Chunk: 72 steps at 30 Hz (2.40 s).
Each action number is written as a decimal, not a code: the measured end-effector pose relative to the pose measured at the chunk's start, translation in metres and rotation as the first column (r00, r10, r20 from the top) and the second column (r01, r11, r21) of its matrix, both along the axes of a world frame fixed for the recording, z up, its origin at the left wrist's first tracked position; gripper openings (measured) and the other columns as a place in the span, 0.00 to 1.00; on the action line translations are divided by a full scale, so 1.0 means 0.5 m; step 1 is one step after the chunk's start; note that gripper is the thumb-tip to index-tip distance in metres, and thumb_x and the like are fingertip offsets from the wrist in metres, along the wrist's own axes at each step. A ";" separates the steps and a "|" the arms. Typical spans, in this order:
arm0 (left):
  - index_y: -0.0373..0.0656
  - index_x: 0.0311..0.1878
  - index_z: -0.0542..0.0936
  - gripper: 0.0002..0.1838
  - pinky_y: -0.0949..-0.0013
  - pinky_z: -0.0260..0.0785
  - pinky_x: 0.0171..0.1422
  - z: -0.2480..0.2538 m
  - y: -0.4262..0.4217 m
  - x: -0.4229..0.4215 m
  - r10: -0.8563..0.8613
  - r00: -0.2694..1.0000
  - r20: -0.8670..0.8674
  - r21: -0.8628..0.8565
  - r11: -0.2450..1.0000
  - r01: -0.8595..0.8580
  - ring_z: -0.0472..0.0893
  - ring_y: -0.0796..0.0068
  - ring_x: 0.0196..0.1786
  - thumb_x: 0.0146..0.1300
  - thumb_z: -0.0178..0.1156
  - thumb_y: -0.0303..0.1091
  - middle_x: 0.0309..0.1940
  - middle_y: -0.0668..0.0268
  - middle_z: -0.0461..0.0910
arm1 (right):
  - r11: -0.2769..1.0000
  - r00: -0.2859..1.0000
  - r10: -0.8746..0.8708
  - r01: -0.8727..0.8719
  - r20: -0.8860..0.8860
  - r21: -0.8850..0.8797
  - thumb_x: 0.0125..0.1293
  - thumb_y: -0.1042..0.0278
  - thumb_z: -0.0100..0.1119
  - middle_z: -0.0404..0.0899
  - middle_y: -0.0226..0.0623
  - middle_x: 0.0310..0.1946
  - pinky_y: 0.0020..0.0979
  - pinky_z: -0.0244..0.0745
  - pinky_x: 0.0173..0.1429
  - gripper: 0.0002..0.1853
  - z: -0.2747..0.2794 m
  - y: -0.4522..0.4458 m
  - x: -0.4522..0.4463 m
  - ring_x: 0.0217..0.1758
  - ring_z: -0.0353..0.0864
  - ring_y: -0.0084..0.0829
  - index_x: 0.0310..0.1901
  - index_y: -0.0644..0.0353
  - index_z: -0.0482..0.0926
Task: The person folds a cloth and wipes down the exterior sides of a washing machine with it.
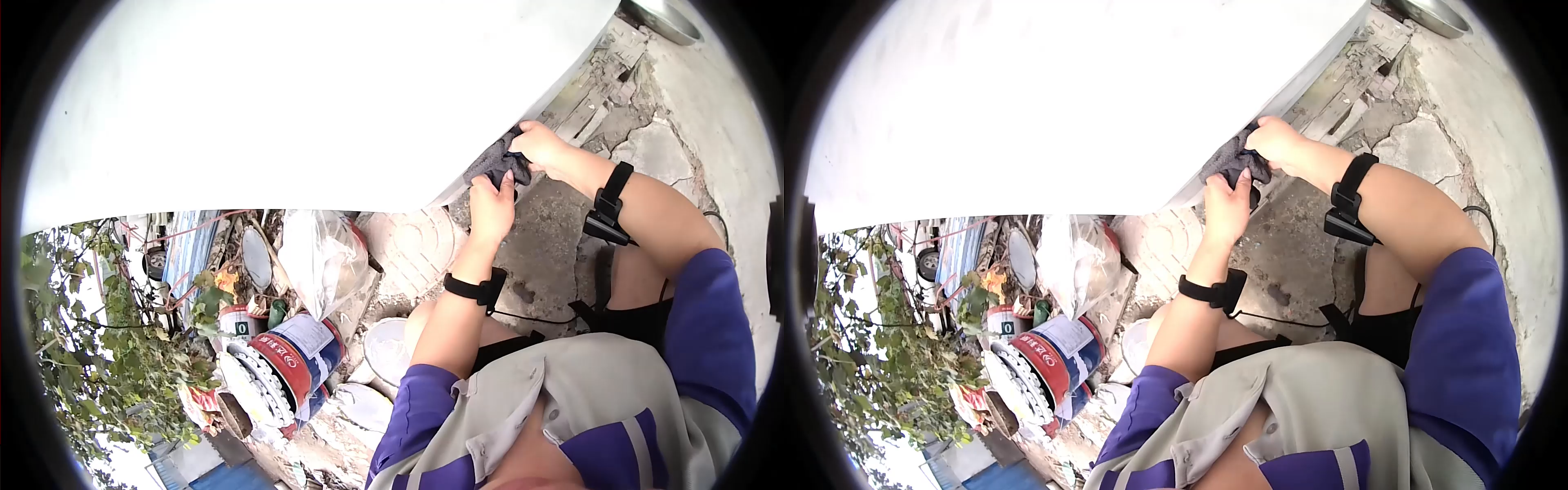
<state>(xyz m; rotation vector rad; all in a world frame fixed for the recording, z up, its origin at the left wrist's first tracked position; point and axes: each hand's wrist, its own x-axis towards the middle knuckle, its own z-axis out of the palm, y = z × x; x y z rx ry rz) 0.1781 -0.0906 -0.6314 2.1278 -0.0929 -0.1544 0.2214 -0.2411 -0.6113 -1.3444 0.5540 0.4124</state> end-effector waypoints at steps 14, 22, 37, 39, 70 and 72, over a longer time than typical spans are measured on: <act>0.30 0.42 0.72 0.08 0.71 0.70 0.35 -0.008 0.063 -0.048 0.249 0.935 -0.254 -0.315 0.892 -0.323 0.77 0.74 0.32 0.64 0.56 0.25 0.33 0.61 0.79 | 0.987 0.991 0.136 -0.135 -0.013 0.087 0.62 0.71 0.48 0.80 0.35 0.36 0.32 0.77 0.33 0.13 0.010 0.107 -0.031 0.34 0.81 0.29 0.46 0.63 0.77; 0.28 0.42 0.74 0.10 0.64 0.72 0.48 0.037 0.151 -0.063 0.463 0.886 -0.009 -0.110 0.881 -0.461 0.79 0.65 0.39 0.55 0.53 0.20 0.39 0.52 0.80 | 0.966 0.991 0.130 -0.121 -0.025 0.230 0.62 0.71 0.48 0.75 0.35 0.22 0.30 0.57 0.12 0.09 -0.048 0.246 -0.036 0.14 0.71 0.27 0.33 0.64 0.79; 0.28 0.28 0.74 0.21 0.59 0.69 0.33 0.012 -0.026 0.010 0.000 0.999 0.053 0.049 0.999 -0.003 0.77 0.62 0.24 0.65 0.59 0.41 0.19 0.49 0.75 | 0.988 0.991 -0.127 0.129 -0.029 0.090 0.60 0.78 0.50 0.80 0.41 0.38 0.38 0.81 0.39 0.10 0.010 -0.054 0.015 0.38 0.83 0.35 0.42 0.68 0.76; 0.30 0.27 0.73 0.23 0.59 0.69 0.34 -0.018 -0.058 0.034 -0.063 0.991 0.117 -0.043 0.997 0.068 0.77 0.63 0.25 0.65 0.61 0.44 0.19 0.50 0.75 | 0.973 0.972 -0.232 0.232 0.020 0.004 0.62 0.77 0.47 0.80 0.41 0.36 0.36 0.82 0.38 0.09 0.043 -0.099 0.013 0.37 0.83 0.35 0.42 0.68 0.75; 0.30 0.26 0.67 0.16 0.59 0.66 0.29 -0.004 -0.170 0.011 0.265 0.933 0.243 -0.139 0.962 -0.237 0.74 0.61 0.23 0.66 0.56 0.32 0.20 0.49 0.74 | 0.914 0.956 -0.291 0.290 -0.041 0.284 0.61 0.79 0.48 0.78 0.48 0.39 0.41 0.80 0.41 0.12 -0.043 -0.109 0.053 0.39 0.82 0.42 0.43 0.78 0.74; 0.31 0.25 0.67 0.17 0.60 0.65 0.29 0.008 -0.229 0.033 0.213 0.953 0.216 -0.170 0.969 -0.178 0.71 0.63 0.20 0.67 0.55 0.31 0.17 0.53 0.73 | 0.918 0.942 -0.336 0.334 -0.029 0.214 0.61 0.78 0.51 0.79 0.49 0.38 0.41 0.78 0.40 0.12 -0.051 -0.176 0.079 0.37 0.81 0.42 0.42 0.77 0.76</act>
